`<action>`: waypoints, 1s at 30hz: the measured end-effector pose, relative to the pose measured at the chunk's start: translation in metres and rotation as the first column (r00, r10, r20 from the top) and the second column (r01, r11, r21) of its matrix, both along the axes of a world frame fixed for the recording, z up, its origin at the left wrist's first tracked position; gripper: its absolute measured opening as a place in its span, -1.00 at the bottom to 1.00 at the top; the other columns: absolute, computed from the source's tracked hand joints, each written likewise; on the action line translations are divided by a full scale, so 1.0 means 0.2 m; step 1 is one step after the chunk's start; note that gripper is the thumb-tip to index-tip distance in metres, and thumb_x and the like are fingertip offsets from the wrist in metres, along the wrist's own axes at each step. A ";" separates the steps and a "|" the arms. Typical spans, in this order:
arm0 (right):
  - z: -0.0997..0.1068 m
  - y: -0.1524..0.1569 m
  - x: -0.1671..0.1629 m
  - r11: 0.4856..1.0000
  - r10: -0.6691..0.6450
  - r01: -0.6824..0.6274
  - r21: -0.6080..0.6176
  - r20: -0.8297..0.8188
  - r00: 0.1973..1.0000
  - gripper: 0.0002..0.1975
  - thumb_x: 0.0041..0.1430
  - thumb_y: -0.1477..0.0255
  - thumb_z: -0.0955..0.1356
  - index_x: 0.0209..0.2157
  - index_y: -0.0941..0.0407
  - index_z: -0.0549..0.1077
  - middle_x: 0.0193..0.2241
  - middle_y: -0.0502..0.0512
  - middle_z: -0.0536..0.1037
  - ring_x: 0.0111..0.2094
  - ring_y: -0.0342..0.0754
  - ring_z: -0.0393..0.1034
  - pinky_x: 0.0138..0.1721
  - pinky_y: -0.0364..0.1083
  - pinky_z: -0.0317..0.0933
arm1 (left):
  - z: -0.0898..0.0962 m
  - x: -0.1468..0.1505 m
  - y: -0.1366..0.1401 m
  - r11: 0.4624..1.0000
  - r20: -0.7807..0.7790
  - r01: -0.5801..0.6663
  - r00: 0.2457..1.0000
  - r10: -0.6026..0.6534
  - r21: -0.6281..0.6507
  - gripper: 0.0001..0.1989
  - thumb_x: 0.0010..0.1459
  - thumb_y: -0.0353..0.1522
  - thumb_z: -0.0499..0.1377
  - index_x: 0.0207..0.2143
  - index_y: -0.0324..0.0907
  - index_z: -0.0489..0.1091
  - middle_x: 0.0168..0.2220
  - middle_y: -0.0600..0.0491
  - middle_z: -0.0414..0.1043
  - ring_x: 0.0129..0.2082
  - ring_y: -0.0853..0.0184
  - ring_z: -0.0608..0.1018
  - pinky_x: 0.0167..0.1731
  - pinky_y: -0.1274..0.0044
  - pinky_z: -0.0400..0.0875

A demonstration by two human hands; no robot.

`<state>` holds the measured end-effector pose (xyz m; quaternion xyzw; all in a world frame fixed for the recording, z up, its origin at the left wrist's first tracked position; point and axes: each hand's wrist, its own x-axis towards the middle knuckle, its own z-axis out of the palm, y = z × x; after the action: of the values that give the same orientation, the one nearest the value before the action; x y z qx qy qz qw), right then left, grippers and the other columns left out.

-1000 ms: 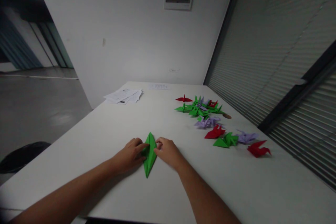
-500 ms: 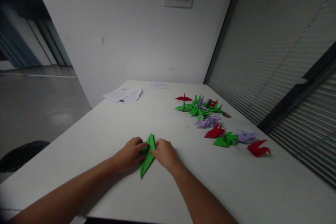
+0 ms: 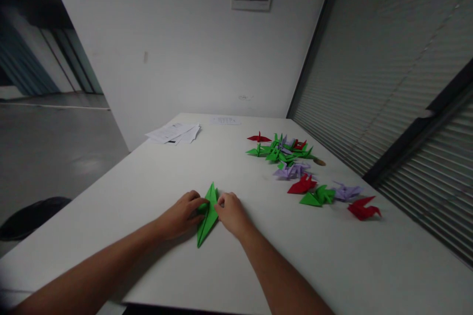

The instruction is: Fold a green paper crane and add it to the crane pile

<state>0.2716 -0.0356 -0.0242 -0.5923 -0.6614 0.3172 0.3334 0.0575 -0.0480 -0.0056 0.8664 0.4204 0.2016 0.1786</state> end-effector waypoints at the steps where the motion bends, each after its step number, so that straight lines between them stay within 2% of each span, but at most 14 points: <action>1: -0.01 0.00 0.00 1.000 0.000 0.000 0.023 0.012 1.000 -0.85 0.12 0.51 0.40 -0.48 0.08 0.38 -0.49 -0.02 0.48 -0.42 -0.06 0.41 -0.37 -0.14 0.22 | 0.00 0.00 0.00 1.000 0.028 -0.005 1.000 0.005 -0.016 -0.60 0.17 -0.41 0.24 0.08 -0.15 0.48 -0.03 -0.14 0.41 -0.04 0.12 0.50 0.04 0.32 0.42; 4: -0.01 0.02 0.02 0.993 -0.011 0.005 0.114 0.051 0.999 -0.86 0.10 0.52 0.39 -0.50 0.08 0.38 -0.38 0.05 0.50 -0.28 0.00 0.44 -0.24 -0.09 0.30 | -0.01 0.01 0.03 0.997 0.136 -0.024 0.990 0.033 -0.067 -0.57 0.15 -0.40 0.24 0.10 -0.14 0.46 -0.02 -0.11 0.42 -0.08 0.17 0.52 0.02 0.35 0.44; 7: -0.01 0.04 0.03 0.982 -0.013 0.000 0.188 0.064 0.998 -0.88 0.07 0.55 0.38 -0.48 0.08 0.41 -0.32 0.08 0.49 -0.21 0.03 0.43 -0.10 -0.03 0.32 | -0.05 0.02 0.08 0.981 0.257 -0.088 0.958 0.132 -0.176 -0.49 0.13 -0.37 0.27 0.16 -0.14 0.40 0.00 -0.11 0.45 -0.19 0.23 0.56 -0.08 0.37 0.49; 9: 0.00 0.04 0.05 0.977 -0.003 -0.006 0.211 0.044 0.999 -0.90 0.07 0.55 0.37 -0.45 0.08 0.42 -0.30 0.09 0.48 -0.19 0.03 0.42 -0.06 -0.01 0.33 | -0.07 0.04 0.13 0.941 0.336 -0.123 0.913 0.231 -0.314 -0.42 0.09 -0.34 0.31 0.19 -0.13 0.37 -0.01 -0.12 0.48 -0.25 0.25 0.58 -0.16 0.38 0.51; 11: 0.00 0.05 0.06 0.974 -0.005 0.005 0.225 -0.001 1.000 -0.92 0.09 0.53 0.36 -0.43 0.07 0.42 -0.28 0.09 0.46 -0.18 0.04 0.42 -0.04 0.02 0.34 | -0.08 0.06 0.17 0.879 0.426 -0.108 0.842 0.329 -0.465 -0.38 0.03 -0.32 0.37 0.18 -0.14 0.39 -0.03 -0.12 0.50 -0.24 0.24 0.60 -0.19 0.39 0.50; 13: 0.00 0.06 0.07 0.973 -0.018 0.033 0.229 -0.065 0.998 -0.94 0.11 0.51 0.36 -0.42 0.07 0.41 -0.27 0.09 0.45 -0.18 0.05 0.40 -0.04 0.05 0.34 | -0.05 0.08 0.20 0.814 0.536 -0.043 0.732 0.421 -0.580 -0.35 -0.05 -0.32 0.44 0.14 -0.18 0.44 -0.07 -0.13 0.53 -0.19 0.22 0.60 -0.15 0.39 0.47; 15: 0.00 0.07 0.08 0.971 -0.036 0.065 0.229 -0.128 0.991 -0.94 0.11 0.49 0.36 -0.42 0.07 0.40 -0.28 0.08 0.44 -0.22 0.04 0.39 -0.05 0.05 0.34 | -0.01 0.10 0.21 0.760 0.627 0.073 0.620 0.472 -0.645 -0.34 -0.10 -0.29 0.49 0.10 -0.22 0.49 -0.13 -0.12 0.55 -0.18 0.23 0.59 -0.14 0.41 0.43; 17: -0.01 0.09 0.09 0.969 -0.051 0.088 0.229 -0.164 0.985 -0.93 0.08 0.48 0.37 -0.44 0.07 0.38 -0.30 0.06 0.44 -0.24 0.03 0.38 -0.06 0.04 0.34 | 0.03 0.13 0.22 0.716 0.677 0.190 0.551 0.488 -0.671 -0.40 -0.08 -0.25 0.50 0.03 -0.26 0.53 -0.21 -0.10 0.57 -0.22 0.26 0.57 -0.18 0.44 0.41; 19: -0.01 0.11 0.11 0.969 -0.056 0.096 0.229 -0.177 0.983 -0.93 0.07 0.46 0.37 -0.44 0.07 0.37 -0.32 0.05 0.44 -0.24 0.02 0.37 -0.07 0.02 0.34 | 0.05 0.14 0.22 0.686 0.697 0.252 0.505 0.508 -0.683 -0.48 -0.05 -0.23 0.49 -0.06 -0.28 0.56 -0.30 -0.07 0.56 -0.30 0.30 0.55 -0.26 0.48 0.38; 23: -0.01 0.12 0.13 0.971 -0.041 0.085 0.222 -0.196 0.980 -0.90 0.09 0.38 0.36 -0.44 0.06 0.35 -0.35 0.04 0.45 -0.25 0.02 0.38 -0.09 0.00 0.33 | 0.04 0.17 0.22 0.683 0.702 0.238 0.452 0.551 -0.690 -0.47 -0.13 -0.32 0.51 -0.07 -0.23 0.53 -0.35 0.01 0.56 -0.41 0.37 0.53 -0.38 0.54 0.33; 26: -0.01 0.12 0.11 0.978 -0.002 0.054 0.200 -0.249 0.969 -0.86 0.09 0.30 0.36 -0.43 0.06 0.35 -0.40 0.02 0.44 -0.27 0.02 0.38 -0.15 -0.02 0.32 | 0.01 0.18 0.21 0.706 0.705 0.208 0.460 0.540 -0.677 -0.38 -0.17 -0.36 0.52 0.00 -0.19 0.47 -0.32 0.02 0.59 -0.37 0.33 0.58 -0.33 0.51 0.38; 30: 0.01 0.08 0.08 0.998 0.027 0.001 0.063 -0.436 0.900 -0.73 0.06 0.17 0.40 -0.43 0.07 0.36 -0.47 -0.02 0.42 -0.36 -0.01 0.36 -0.28 -0.06 0.28 | -0.02 0.20 0.19 0.732 0.687 0.110 0.462 0.561 -0.672 -0.32 -0.20 -0.34 0.54 0.01 -0.21 0.42 -0.40 0.05 0.57 -0.38 0.27 0.61 -0.29 0.46 0.44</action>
<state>0.2879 -0.0192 -0.0225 -0.4913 -0.5832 0.4234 0.4891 0.0973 -0.0101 -0.0097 0.4602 0.4335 0.4742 0.6128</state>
